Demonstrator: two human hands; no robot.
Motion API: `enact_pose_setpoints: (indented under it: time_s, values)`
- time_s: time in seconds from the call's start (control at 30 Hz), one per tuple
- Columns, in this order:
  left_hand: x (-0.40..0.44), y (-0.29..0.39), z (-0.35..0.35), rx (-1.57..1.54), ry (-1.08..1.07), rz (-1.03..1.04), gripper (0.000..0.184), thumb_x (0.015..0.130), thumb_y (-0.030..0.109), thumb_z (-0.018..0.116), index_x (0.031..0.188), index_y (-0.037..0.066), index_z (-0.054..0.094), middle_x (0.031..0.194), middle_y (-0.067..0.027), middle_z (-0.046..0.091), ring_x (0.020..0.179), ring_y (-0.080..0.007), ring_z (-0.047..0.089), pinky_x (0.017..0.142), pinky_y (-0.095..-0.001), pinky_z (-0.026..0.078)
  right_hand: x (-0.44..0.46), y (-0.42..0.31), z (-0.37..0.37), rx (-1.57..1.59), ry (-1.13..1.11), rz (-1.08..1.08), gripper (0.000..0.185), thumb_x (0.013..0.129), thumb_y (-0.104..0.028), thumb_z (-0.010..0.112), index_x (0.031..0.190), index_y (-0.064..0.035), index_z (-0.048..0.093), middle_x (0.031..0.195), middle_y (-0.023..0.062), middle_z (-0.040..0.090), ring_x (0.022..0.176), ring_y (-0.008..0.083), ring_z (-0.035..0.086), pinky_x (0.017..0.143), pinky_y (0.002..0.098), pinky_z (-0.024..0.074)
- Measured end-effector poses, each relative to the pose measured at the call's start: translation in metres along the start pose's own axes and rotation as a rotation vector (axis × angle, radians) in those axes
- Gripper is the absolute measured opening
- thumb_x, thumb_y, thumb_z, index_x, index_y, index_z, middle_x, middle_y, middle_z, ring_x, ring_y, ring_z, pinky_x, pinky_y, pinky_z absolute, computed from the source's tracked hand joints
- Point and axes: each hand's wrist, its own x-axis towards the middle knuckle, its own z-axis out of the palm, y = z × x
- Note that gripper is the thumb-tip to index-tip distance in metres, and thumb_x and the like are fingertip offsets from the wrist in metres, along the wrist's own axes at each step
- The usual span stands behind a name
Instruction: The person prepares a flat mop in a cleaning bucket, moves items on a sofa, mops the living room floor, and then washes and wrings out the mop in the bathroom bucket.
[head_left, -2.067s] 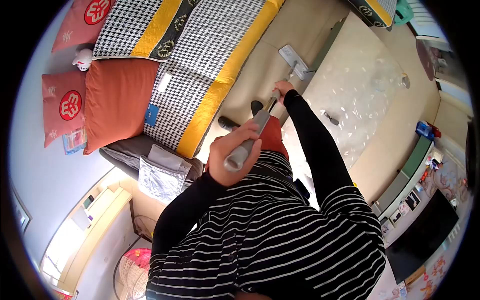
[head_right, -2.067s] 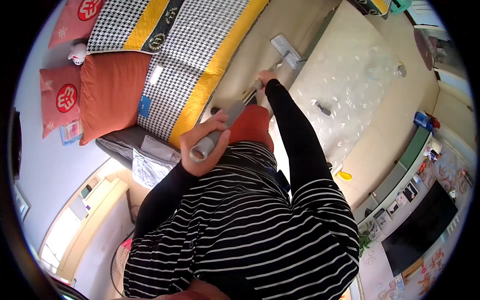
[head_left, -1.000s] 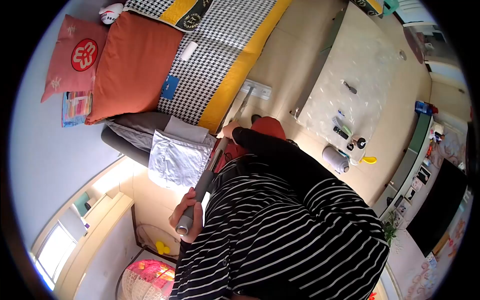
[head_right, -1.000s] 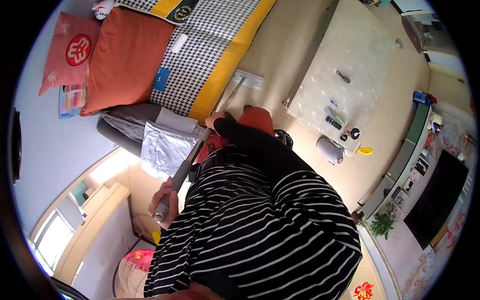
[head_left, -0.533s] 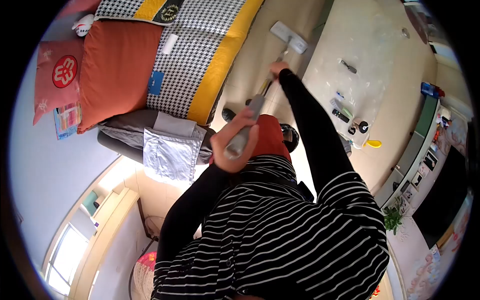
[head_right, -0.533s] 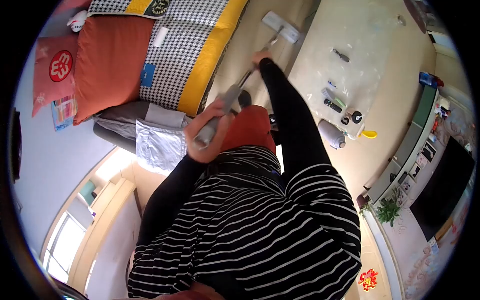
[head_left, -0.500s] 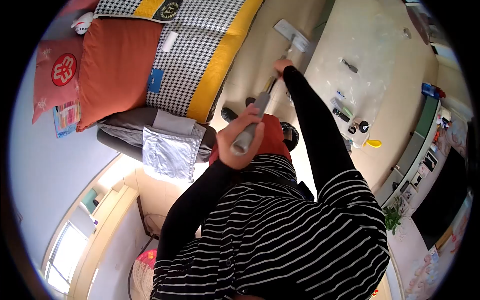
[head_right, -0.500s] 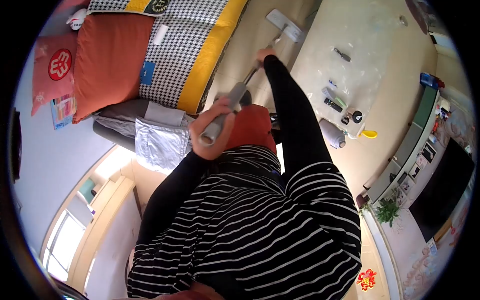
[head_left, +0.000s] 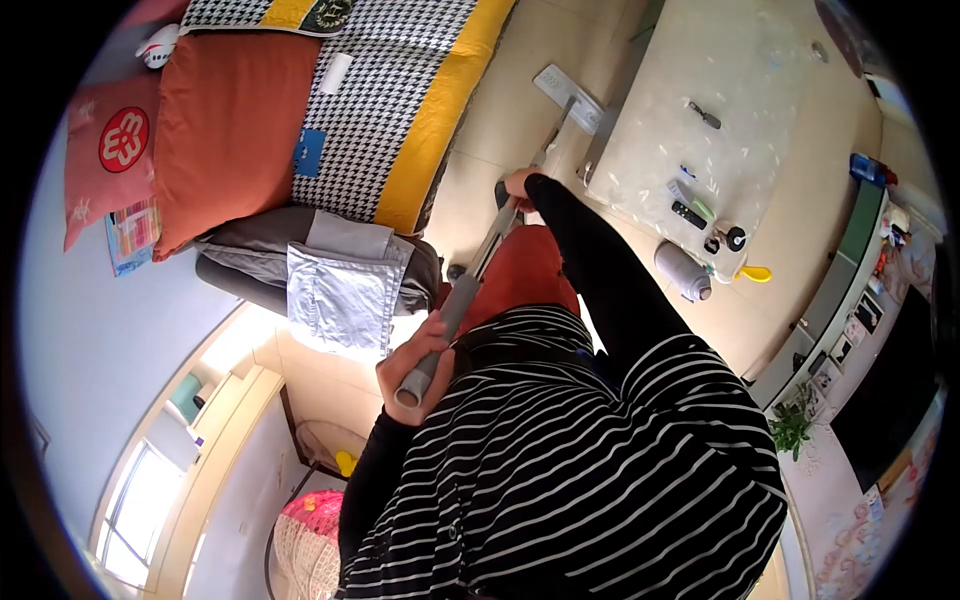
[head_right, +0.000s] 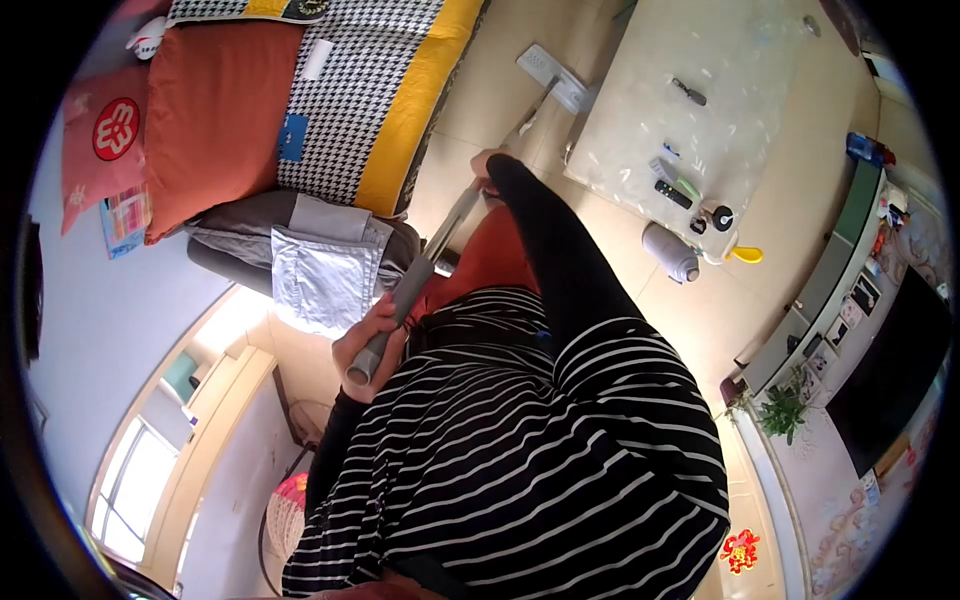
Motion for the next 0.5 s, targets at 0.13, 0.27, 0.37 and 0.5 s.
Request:
enact_pose_setpoints:
  time_s: [0.13, 0.27, 0.37, 0.5]
  values:
    - [-0.044, -0.006, -0.023, 0.05, -0.002, -0.025, 0.017, 0.074, -0.005, 0.07, 0.089, -0.001, 0.064, 0.104, -0.0209, 0.068, 0.109, -0.031, 0.064, 0.089, -0.0351, 0.051, 0.014, 0.007, 0.057, -0.202, 0.054, -0.087, 0.036, 0.087, -0.02, 0.042, 0.08, -0.0082, 0.075, 0.076, 0.0112, 0.071, 0.061, 0.0217, 0.068, 0.051, 0.0366, 0.0541]
    - [-0.104, -0.023, -0.043, 0.072, 0.04, -0.055, 0.018, 0.073, -0.004, 0.073, 0.089, 0.001, 0.064, 0.104, -0.0187, 0.068, 0.107, -0.0295, 0.065, 0.087, -0.034, 0.052, -0.002, 0.0, 0.123, 0.028, 0.067, 0.025, 0.034, 0.088, -0.017, 0.041, 0.08, 0.0006, 0.07, 0.072, 0.0177, 0.067, 0.055, 0.0249, 0.063, 0.048, 0.0393, 0.0519]
    - [-0.16, -0.04, -0.061, 0.055, 0.069, -0.073, 0.018, 0.074, -0.003, 0.072, 0.089, 0.001, 0.064, 0.104, -0.0192, 0.068, 0.107, -0.0301, 0.065, 0.087, -0.034, 0.052, 0.022, 0.005, 0.178, -0.432, -0.008, -0.199, 0.03, 0.087, -0.021, 0.048, 0.085, -0.0058, 0.074, 0.079, 0.0131, 0.071, 0.064, 0.0237, 0.068, 0.053, 0.0397, 0.0536]
    - [-0.251, -0.062, -0.087, 0.007, 0.158, -0.123, 0.016, 0.075, -0.006, 0.068, 0.09, -0.001, 0.063, 0.104, -0.0206, 0.068, 0.109, -0.0317, 0.064, 0.09, -0.0358, 0.05, -0.028, -0.024, 0.269, -0.871, -0.025, -0.365, 0.03, 0.086, -0.021, 0.05, 0.091, -0.0028, 0.073, 0.086, 0.0144, 0.071, 0.071, 0.0282, 0.069, 0.06, 0.042, 0.0538]
